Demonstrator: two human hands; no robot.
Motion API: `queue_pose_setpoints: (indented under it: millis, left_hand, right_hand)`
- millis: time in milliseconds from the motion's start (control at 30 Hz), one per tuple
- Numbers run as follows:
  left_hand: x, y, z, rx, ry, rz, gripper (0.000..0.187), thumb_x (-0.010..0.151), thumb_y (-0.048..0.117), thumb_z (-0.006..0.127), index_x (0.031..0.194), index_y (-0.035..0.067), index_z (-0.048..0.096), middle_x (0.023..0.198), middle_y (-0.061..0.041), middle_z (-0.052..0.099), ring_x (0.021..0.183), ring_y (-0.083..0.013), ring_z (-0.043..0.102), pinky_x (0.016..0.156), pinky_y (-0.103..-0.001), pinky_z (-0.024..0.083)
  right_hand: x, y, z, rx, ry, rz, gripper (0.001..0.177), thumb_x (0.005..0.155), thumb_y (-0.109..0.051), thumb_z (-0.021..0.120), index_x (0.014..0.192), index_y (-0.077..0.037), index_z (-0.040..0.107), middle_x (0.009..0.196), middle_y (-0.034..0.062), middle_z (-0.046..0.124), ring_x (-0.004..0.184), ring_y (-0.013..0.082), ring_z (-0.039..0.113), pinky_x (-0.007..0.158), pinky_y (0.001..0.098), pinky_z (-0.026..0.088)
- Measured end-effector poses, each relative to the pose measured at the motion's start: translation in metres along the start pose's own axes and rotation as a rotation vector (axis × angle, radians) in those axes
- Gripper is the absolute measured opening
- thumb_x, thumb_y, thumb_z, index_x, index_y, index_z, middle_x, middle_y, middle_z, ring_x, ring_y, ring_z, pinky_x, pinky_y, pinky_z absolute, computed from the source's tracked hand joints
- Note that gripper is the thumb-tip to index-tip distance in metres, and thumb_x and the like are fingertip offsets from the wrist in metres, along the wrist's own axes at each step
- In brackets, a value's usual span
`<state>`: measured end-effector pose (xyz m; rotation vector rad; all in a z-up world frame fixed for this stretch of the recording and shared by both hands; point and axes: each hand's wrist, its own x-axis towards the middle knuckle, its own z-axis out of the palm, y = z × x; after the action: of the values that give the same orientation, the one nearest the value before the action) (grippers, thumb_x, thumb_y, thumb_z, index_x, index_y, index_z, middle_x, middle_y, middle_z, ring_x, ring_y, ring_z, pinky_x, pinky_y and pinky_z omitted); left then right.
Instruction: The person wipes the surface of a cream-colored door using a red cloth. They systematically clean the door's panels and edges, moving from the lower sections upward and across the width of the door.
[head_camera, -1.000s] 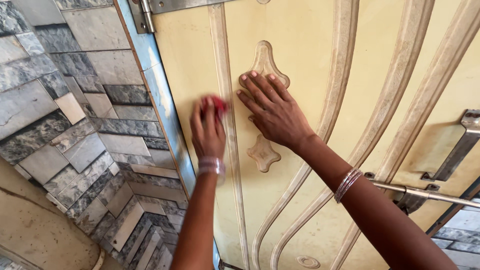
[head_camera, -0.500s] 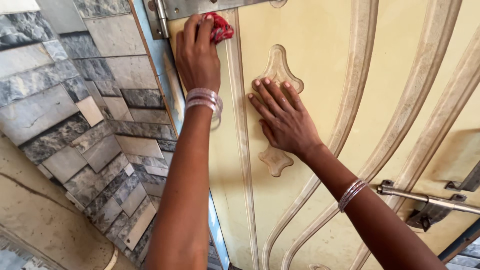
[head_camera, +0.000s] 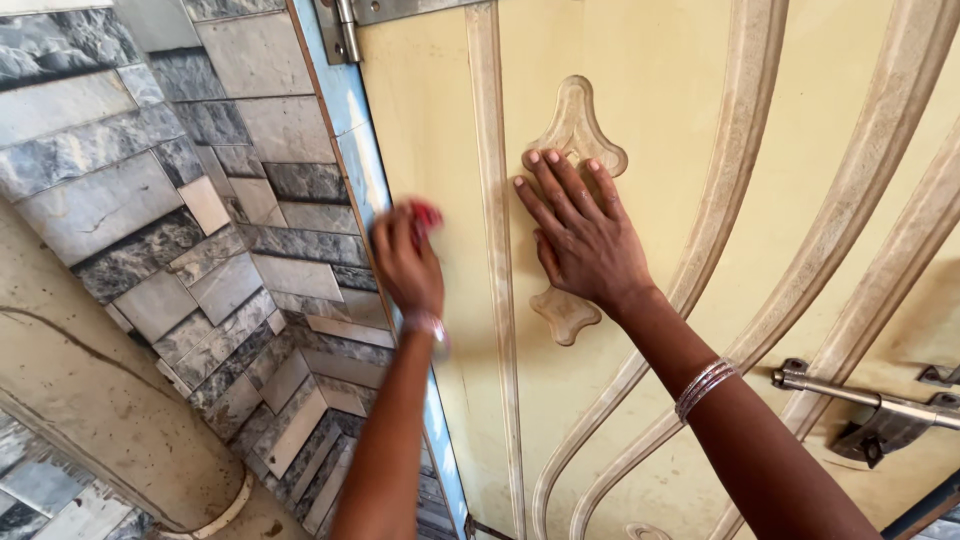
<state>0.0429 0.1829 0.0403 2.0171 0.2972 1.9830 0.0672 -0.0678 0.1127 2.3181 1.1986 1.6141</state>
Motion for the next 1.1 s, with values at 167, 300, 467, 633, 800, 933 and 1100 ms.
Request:
queue_pose_setpoints:
  millis: [167,300,467,633,800,933,1100]
  left_hand:
    - [0.103,0.039,0.003,0.031,0.002,-0.180,0.039,0.082,0.006,0.083,0.119,0.006,0.071,0.119,-0.015,0.065,0.112,-0.0357,0.067,0.094,-0.045,0.058]
    - [0.144,0.057,0.012,-0.008,0.025,-0.134,0.043,0.084,0.005,0.080,0.125,0.009,0.070,0.125,-0.014,0.063,0.106,-0.0336,0.068,0.090,-0.043,0.059]
    - [0.106,0.055,0.039,0.033,0.126,0.003,0.048,0.089,0.004,0.077,0.135,0.007,0.064,0.128,-0.015,0.061,0.116,-0.0343,0.067,0.096,-0.043,0.060]
    - [-0.010,0.011,0.012,0.060,0.082,-0.069,0.051,0.090,0.001,0.074,0.140,0.004,0.062,0.132,-0.020,0.059,0.118,-0.0401,0.064,0.098,-0.046,0.056]
    - [-0.039,-0.004,0.001,0.060,-0.031,-0.261,0.052,0.079,0.005,0.081,0.128,0.003,0.065,0.121,-0.018,0.061,0.113,-0.0387,0.064,0.098,-0.049,0.055]
    - [0.051,0.022,0.024,0.005,0.166,-0.111,0.045,0.081,0.007,0.082,0.123,0.007,0.069,0.116,-0.016,0.062,0.110,-0.0363,0.065,0.094,-0.047,0.057]
    - [0.170,0.075,0.037,-0.018,0.220,-0.303,0.026,0.084,0.012,0.080,0.109,0.006,0.073,0.107,-0.017,0.063,0.086,-0.0343,0.072,0.073,-0.045,0.060]
  right_hand:
    - [0.001,-0.002,-0.001,-0.004,-0.001,0.011,0.065,0.100,-0.033,0.046,0.162,-0.015,0.037,0.171,0.0077,0.026,0.158,0.0210,0.021,0.129,0.0479,0.011]
    - [0.003,-0.002,0.000,-0.001,-0.001,0.015,0.067,0.098,-0.034,0.046,0.162,-0.015,0.036,0.171,0.0079,0.026,0.157,0.0214,0.021,0.128,0.0483,0.011]
    - [0.000,-0.004,0.004,-0.003,-0.005,0.030,0.067,0.099,-0.034,0.046,0.163,-0.015,0.035,0.172,0.0074,0.026,0.158,0.0207,0.022,0.129,0.0481,0.010]
    - [0.001,-0.006,0.002,-0.062,0.000,0.034,0.068,0.099,-0.035,0.046,0.163,-0.017,0.035,0.171,0.0061,0.027,0.157,0.0195,0.024,0.128,0.0477,0.010]
    - [0.000,-0.006,0.002,-0.090,0.014,0.034,0.068,0.099,-0.035,0.046,0.163,-0.016,0.035,0.170,0.0059,0.028,0.157,0.0194,0.025,0.128,0.0478,0.011]
    - [-0.001,-0.006,0.003,-0.070,0.012,0.030,0.069,0.098,-0.034,0.047,0.163,-0.016,0.034,0.170,0.0064,0.028,0.157,0.0201,0.025,0.128,0.0476,0.011]
    - [-0.001,-0.004,0.004,-0.014,0.005,0.027,0.072,0.096,-0.034,0.047,0.163,-0.014,0.031,0.171,0.0081,0.026,0.157,0.0220,0.022,0.128,0.0485,0.011]
